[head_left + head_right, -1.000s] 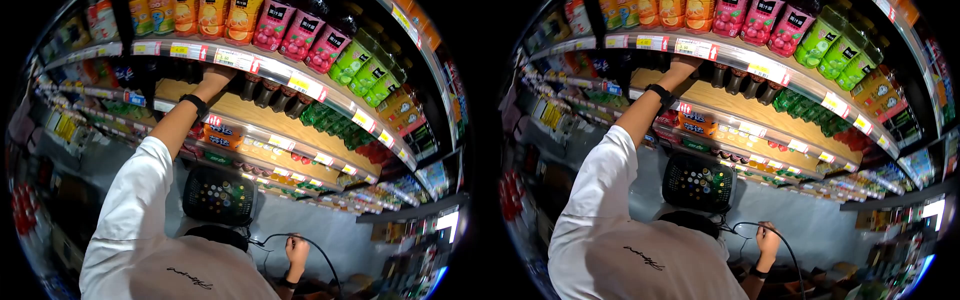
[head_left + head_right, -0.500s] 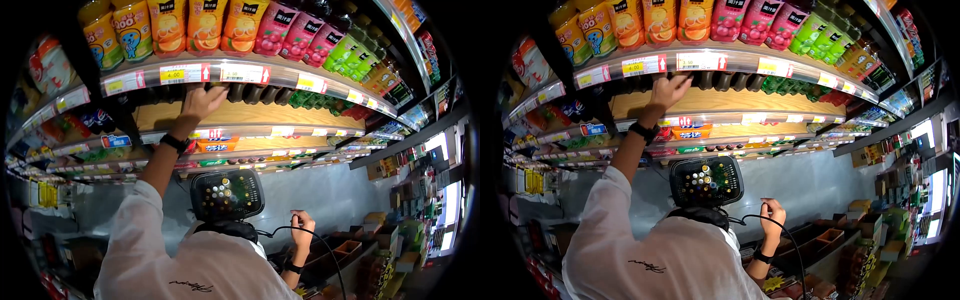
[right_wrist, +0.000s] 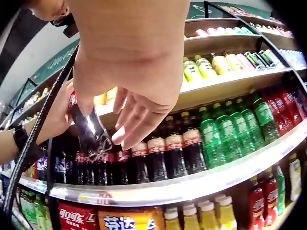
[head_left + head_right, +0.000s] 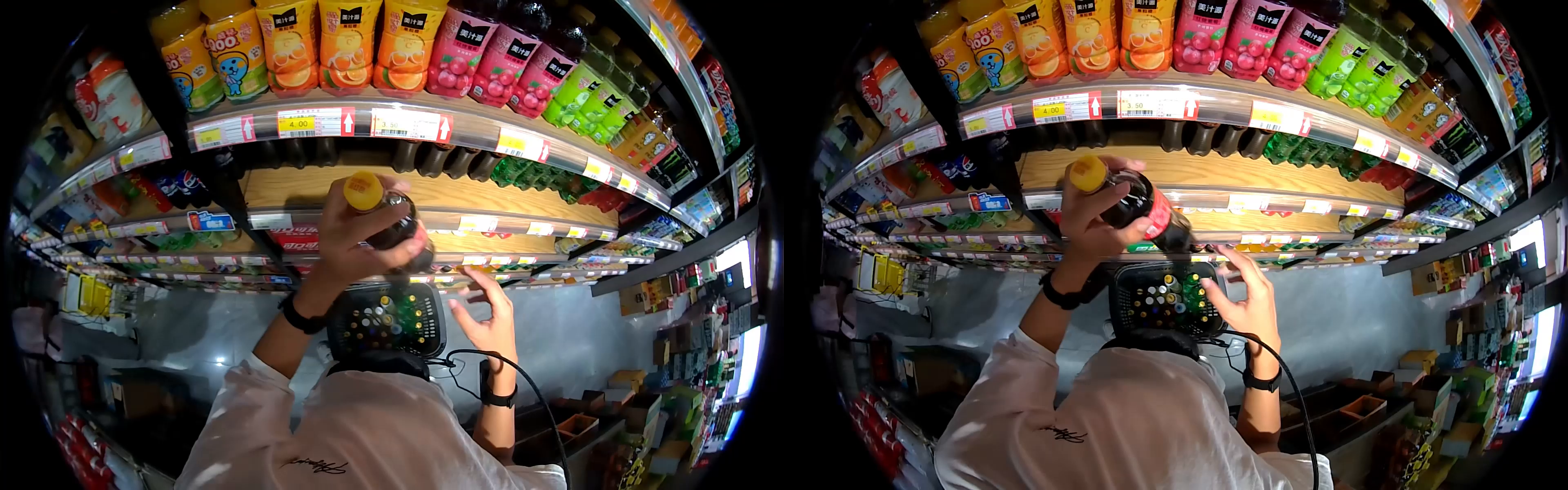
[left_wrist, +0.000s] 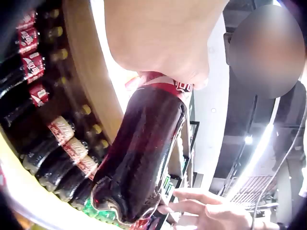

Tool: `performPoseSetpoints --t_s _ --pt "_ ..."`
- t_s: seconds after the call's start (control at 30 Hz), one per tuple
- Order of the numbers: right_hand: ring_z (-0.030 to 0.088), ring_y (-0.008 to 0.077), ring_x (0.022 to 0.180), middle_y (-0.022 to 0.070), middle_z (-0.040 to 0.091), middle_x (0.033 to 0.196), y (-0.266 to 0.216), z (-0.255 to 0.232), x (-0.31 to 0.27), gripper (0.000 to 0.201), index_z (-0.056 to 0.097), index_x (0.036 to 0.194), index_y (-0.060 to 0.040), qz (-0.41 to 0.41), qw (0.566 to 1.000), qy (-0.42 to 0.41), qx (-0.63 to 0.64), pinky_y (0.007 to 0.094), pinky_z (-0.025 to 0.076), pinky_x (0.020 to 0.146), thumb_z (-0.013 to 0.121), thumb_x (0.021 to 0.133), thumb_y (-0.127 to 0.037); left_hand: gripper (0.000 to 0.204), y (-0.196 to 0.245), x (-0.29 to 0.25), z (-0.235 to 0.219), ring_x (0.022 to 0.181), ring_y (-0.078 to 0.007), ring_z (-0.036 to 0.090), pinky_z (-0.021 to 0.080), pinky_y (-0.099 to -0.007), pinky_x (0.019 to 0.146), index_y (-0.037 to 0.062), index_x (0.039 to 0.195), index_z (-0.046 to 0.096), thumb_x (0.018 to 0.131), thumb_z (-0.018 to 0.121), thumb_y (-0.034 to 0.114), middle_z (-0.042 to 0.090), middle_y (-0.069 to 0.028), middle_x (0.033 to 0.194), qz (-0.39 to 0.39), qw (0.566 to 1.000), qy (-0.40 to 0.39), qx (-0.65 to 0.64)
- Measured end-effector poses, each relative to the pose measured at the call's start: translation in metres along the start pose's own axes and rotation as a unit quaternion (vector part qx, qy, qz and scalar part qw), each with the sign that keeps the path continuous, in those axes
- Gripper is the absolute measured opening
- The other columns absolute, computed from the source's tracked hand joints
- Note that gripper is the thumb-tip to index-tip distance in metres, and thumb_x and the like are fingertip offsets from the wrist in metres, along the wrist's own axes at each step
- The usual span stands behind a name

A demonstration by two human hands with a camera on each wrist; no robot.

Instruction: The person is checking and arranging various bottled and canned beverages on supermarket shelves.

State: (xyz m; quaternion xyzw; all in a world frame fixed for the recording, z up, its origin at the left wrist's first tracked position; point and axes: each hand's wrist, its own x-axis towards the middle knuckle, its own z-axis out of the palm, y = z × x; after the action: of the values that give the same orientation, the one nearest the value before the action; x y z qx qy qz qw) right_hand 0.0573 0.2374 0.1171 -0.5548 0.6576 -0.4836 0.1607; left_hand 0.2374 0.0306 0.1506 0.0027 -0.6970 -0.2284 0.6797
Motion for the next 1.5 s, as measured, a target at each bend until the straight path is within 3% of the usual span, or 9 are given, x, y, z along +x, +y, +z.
performPoseSetpoints --t_s 0.23,0.3,0.63,0.77,1.03,1.1,1.2,1.33,1.5 --pt "0.063 0.0340 0.131 0.0215 0.065 0.139 -0.002 0.017 0.015 0.081 0.054 0.146 -0.0026 0.002 0.991 -0.100 0.083 0.0432 0.049 0.111 0.093 0.077 -0.018 0.038 0.051 0.003 0.030 0.104 -0.0293 0.071 0.057 -0.0402 0.088 0.0068 0.108 0.078 0.073 0.091 0.012 0.066 -0.0201 0.120 -0.055 0.998 -0.005 -0.013" --pt "0.067 0.0345 0.124 0.0189 0.067 0.134 0.005 0.012 0.012 0.071 0.055 0.145 -0.0029 -0.019 0.993 -0.111 0.037 0.0425 0.051 0.108 0.088 0.083 -0.015 0.038 0.057 0.000 0.022 0.113 -0.0380 0.072 0.061 -0.0471 0.095 0.0091 0.110 0.072 0.079 0.092 0.020 0.062 -0.0203 0.125 -0.001 0.988 -0.139 0.064" --pt "0.075 0.0201 0.095 0.0130 0.080 0.104 0.072 -0.028 -0.021 0.035 0.070 0.121 -0.0007 0.122 0.988 -0.095 0.027 0.0343 0.057 0.086 0.082 0.091 -0.013 0.044 -0.015 -0.030 0.021 0.111 -0.0327 0.071 0.060 -0.0426 0.092 0.0142 0.117 0.073 0.078 0.093 0.014 0.066 -0.0115 0.124 -0.098 0.988 -0.077 0.096" --pt "0.075 0.0189 0.094 0.0153 0.079 0.101 0.106 -0.045 -0.057 0.031 0.069 0.121 0.0001 0.107 0.992 -0.062 0.025 0.0322 0.058 0.084 0.078 0.092 -0.005 0.038 -0.072 -0.016 0.008 0.112 -0.0333 0.070 0.060 -0.0458 0.096 0.0159 0.111 0.075 0.078 0.093 0.016 0.065 -0.0121 0.123 0.136 0.947 -0.127 0.263" --pt "0.066 0.0141 0.092 0.0068 0.071 0.103 0.145 -0.105 -0.113 0.038 0.060 0.131 0.0016 0.289 0.953 -0.010 0.088 0.0282 0.054 0.087 0.068 0.094 0.006 0.032 -0.121 -0.002 -0.022 0.105 -0.0309 0.063 0.056 -0.0415 0.080 0.0158 0.116 0.081 0.085 0.082 0.020 0.070 -0.0052 0.128 0.188 0.854 -0.236 0.423" --pt "0.066 0.0140 0.092 0.0071 0.070 0.104 0.154 -0.117 -0.121 0.039 0.058 0.132 0.0019 0.303 0.951 0.026 0.057 0.0272 0.053 0.086 0.067 0.094 0.007 0.028 -0.129 -0.002 -0.022 0.098 -0.0309 0.066 0.055 -0.0424 0.075 0.0184 0.117 0.080 0.089 0.076 0.019 0.073 -0.0034 0.127 0.151 0.857 -0.240 0.431" --pt "0.065 0.0140 0.093 0.0072 0.070 0.105 0.158 -0.131 -0.126 0.039 0.058 0.132 0.0015 0.326 0.944 0.020 0.045 0.0268 0.053 0.084 0.068 0.095 0.005 0.035 -0.141 0.004 -0.013 0.099 -0.0361 0.072 0.058 -0.0454 0.081 0.0156 0.122 0.076 0.093 0.078 0.034 0.075 -0.0137 0.120 -0.225 0.902 -0.155 0.334" --pt "0.065 0.0140 0.092 0.0073 0.070 0.105 0.165 -0.129 -0.129 0.041 0.059 0.135 -0.0005 0.349 0.936 -0.003 0.047 0.0271 0.052 0.081 0.071 0.095 0.001 0.042 -0.200 -0.013 -0.019 0.094 -0.0355 0.075 0.060 -0.0423 0.080 0.0138 0.123 0.075 0.092 0.078 0.042 0.078 -0.0116 0.101 -0.029 0.883 -0.059 0.464" --pt "0.065 0.0157 0.092 0.0084 0.071 0.103 0.163 -0.117 -0.124 0.041 0.061 0.133 -0.0011 0.359 0.931 -0.024 0.055 0.0301 0.052 0.083 0.075 0.095 -0.008 0.039 -0.193 -0.008 -0.018 0.103 -0.0386 0.070 0.054 -0.0528 0.089 0.0113 0.120 0.072 0.093 0.074 0.039 0.074 -0.0135 0.110 -0.208 0.894 -0.141 0.370"
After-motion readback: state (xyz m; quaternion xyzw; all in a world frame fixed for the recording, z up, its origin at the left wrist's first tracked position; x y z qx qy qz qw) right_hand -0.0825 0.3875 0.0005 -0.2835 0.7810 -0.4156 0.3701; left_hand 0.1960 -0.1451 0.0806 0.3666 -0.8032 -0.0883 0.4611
